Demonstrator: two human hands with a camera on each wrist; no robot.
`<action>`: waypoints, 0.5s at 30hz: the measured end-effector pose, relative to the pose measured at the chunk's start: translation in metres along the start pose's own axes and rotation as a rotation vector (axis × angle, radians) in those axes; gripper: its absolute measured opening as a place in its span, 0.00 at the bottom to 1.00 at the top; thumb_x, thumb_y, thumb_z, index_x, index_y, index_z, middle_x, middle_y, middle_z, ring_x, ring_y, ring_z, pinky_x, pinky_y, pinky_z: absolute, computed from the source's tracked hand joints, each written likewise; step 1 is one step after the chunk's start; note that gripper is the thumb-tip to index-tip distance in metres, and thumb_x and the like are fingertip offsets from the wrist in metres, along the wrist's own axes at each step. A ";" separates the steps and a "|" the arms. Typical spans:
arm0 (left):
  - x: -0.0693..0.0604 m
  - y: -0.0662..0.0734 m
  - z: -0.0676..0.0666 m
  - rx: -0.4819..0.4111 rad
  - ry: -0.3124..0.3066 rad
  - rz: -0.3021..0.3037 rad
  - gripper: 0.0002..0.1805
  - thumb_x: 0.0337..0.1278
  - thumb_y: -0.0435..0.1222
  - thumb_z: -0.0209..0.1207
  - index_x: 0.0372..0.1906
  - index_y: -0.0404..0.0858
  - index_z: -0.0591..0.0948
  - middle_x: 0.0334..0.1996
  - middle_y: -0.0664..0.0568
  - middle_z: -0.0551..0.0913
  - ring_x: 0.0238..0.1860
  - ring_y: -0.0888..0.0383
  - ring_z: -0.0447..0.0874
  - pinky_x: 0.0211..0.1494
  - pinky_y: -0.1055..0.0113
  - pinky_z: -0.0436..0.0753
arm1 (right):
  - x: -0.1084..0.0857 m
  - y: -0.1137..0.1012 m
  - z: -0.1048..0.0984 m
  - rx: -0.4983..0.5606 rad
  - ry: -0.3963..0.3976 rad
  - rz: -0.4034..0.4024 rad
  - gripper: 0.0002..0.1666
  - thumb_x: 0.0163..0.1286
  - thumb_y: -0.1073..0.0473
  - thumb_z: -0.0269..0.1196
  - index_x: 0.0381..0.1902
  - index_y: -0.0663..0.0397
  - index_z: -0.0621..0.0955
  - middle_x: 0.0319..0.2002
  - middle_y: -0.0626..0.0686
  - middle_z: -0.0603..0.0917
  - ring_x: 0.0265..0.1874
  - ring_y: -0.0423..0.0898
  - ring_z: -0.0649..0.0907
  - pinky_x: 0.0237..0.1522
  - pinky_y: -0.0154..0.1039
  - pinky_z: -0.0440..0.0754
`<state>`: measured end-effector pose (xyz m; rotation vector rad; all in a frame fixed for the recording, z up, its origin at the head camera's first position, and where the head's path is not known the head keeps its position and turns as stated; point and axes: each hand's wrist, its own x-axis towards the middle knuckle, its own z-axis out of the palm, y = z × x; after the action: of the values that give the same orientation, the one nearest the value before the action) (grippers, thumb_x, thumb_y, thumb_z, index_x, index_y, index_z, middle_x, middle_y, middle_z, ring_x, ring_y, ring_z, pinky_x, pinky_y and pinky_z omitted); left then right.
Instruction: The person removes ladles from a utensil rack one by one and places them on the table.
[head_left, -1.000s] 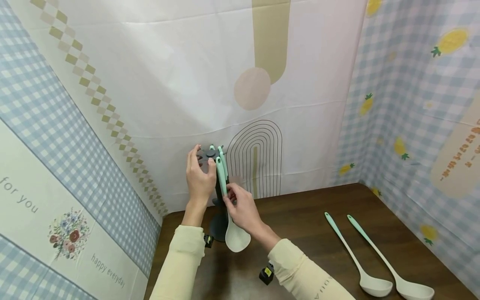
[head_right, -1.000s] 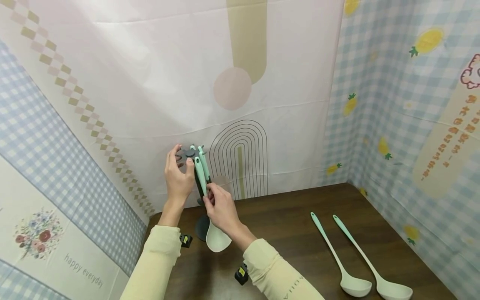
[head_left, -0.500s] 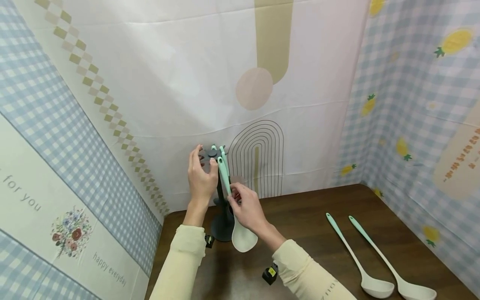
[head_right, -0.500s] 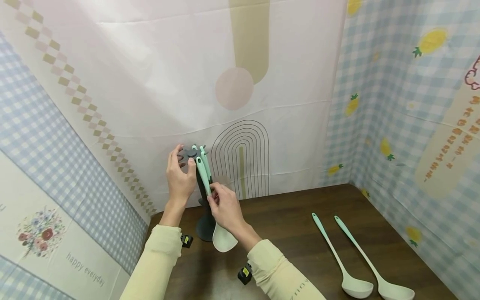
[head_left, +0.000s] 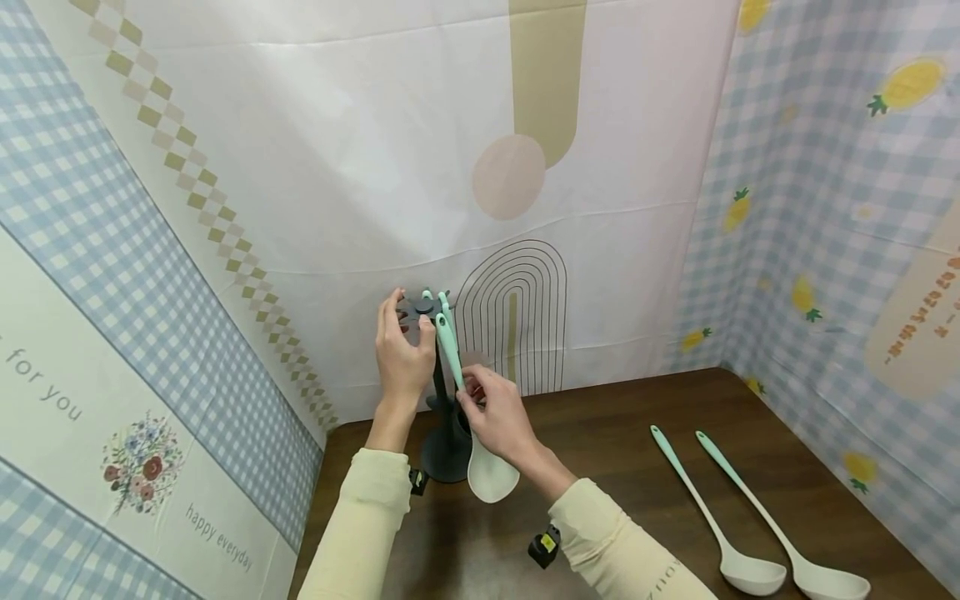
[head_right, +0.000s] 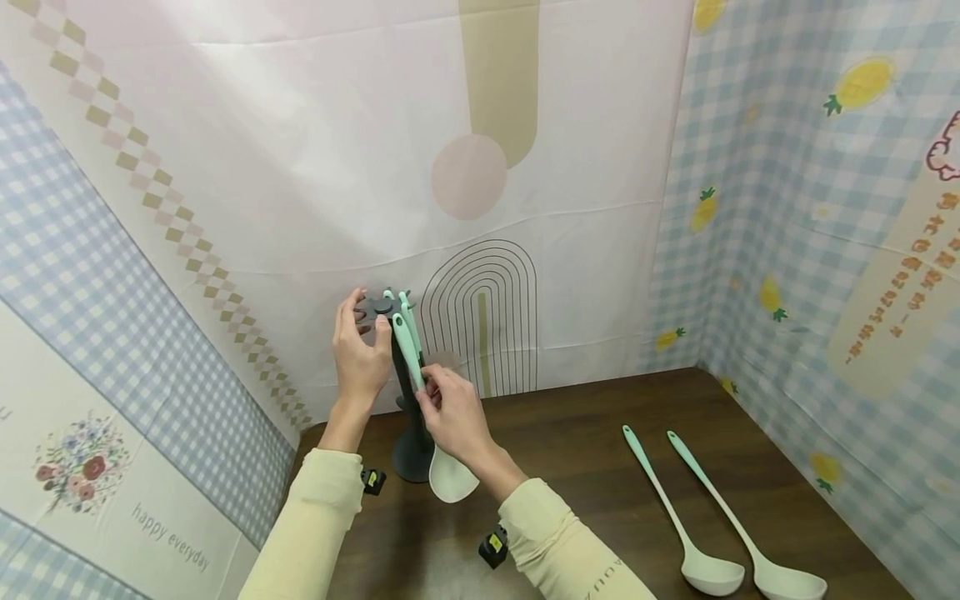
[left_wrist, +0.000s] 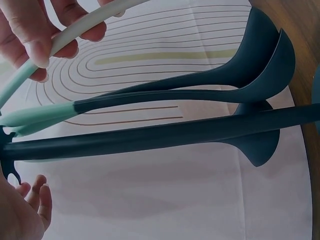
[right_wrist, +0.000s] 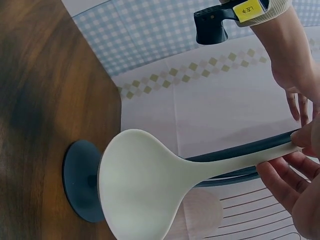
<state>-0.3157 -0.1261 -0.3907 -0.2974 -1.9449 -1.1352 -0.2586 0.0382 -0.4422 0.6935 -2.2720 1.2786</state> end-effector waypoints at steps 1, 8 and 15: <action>0.000 0.000 0.000 -0.004 0.001 0.001 0.35 0.71 0.44 0.52 0.77 0.32 0.69 0.69 0.38 0.74 0.57 0.40 0.81 0.55 0.40 0.84 | 0.000 0.000 0.000 0.001 0.001 -0.002 0.11 0.73 0.67 0.68 0.52 0.57 0.84 0.35 0.47 0.85 0.33 0.39 0.85 0.38 0.36 0.86; 0.000 -0.001 0.000 -0.012 0.001 0.001 0.35 0.71 0.44 0.52 0.77 0.32 0.69 0.69 0.37 0.74 0.57 0.40 0.80 0.54 0.40 0.84 | -0.002 -0.001 -0.002 0.009 0.012 -0.013 0.11 0.72 0.67 0.68 0.51 0.56 0.84 0.35 0.47 0.84 0.33 0.40 0.85 0.38 0.36 0.86; -0.001 0.000 0.001 -0.020 0.006 -0.006 0.34 0.71 0.42 0.54 0.77 0.32 0.69 0.70 0.38 0.74 0.58 0.40 0.81 0.55 0.39 0.84 | -0.003 0.001 -0.004 0.024 0.011 -0.017 0.12 0.72 0.68 0.68 0.52 0.57 0.84 0.35 0.48 0.85 0.33 0.40 0.85 0.38 0.36 0.87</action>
<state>-0.3157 -0.1252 -0.3912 -0.2986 -1.9308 -1.1593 -0.2566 0.0424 -0.4429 0.7103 -2.2407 1.3007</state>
